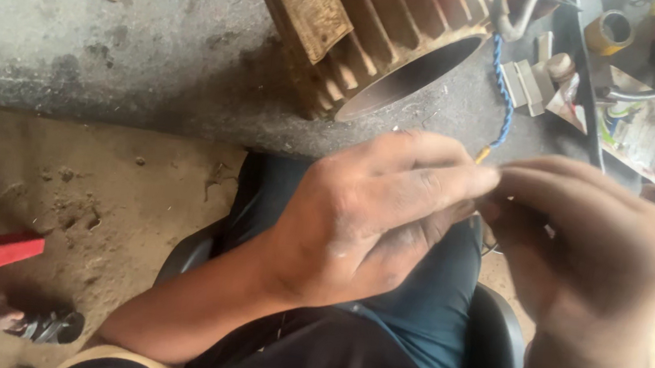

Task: The person sits at a workbench holding a finned electric motor housing and fits small white components into it by hand, pressing and tapping them into place inside the housing. They turn the housing over, work on its opening, and finally set the assembled motor with its red capacitor on the bench next to a spool of copper wire.

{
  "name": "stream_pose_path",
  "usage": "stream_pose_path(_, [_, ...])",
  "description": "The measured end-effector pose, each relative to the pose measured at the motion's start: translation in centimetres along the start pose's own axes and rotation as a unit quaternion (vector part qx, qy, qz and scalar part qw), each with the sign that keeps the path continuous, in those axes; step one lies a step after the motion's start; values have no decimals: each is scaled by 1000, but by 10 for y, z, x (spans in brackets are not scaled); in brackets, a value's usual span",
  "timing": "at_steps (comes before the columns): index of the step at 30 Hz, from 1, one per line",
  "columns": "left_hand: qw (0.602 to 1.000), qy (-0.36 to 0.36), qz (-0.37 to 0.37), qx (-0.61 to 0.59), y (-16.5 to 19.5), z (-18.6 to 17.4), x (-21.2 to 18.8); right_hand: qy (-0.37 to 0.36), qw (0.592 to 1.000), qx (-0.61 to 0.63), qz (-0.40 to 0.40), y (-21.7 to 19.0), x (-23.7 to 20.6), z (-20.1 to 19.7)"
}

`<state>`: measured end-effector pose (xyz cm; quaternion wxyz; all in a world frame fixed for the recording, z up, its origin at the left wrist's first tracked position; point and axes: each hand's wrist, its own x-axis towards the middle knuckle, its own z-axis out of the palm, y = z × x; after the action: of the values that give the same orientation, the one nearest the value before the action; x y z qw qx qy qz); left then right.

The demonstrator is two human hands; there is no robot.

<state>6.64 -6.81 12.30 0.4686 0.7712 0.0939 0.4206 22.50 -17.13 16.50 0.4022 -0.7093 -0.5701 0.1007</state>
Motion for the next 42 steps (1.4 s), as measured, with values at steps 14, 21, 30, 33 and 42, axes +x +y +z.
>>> stream_pose_path(14, [989, 36, 110, 96, -35, 47, 29, 226, 965, 124, 40, 86, -83, -12])
stream_pose_path(21, [974, 11, 145, 176, -30, 60, 58, 253, 917, 249, 183, 83, -99, -20])
stream_pose_path(30, [987, -139, 77, -2, -9, 24, 14, 200, 927, 266, 176, 29, -79, 6])
stream_pose_path(33, [984, -167, 62, -23, -8, 11, 7, 153, 940, 256, 162, 21, -78, 5])
stream_pose_path(42, [975, -203, 49, -80, -10, -8, -8, 11, 967, 236, 97, 13, -76, -3])
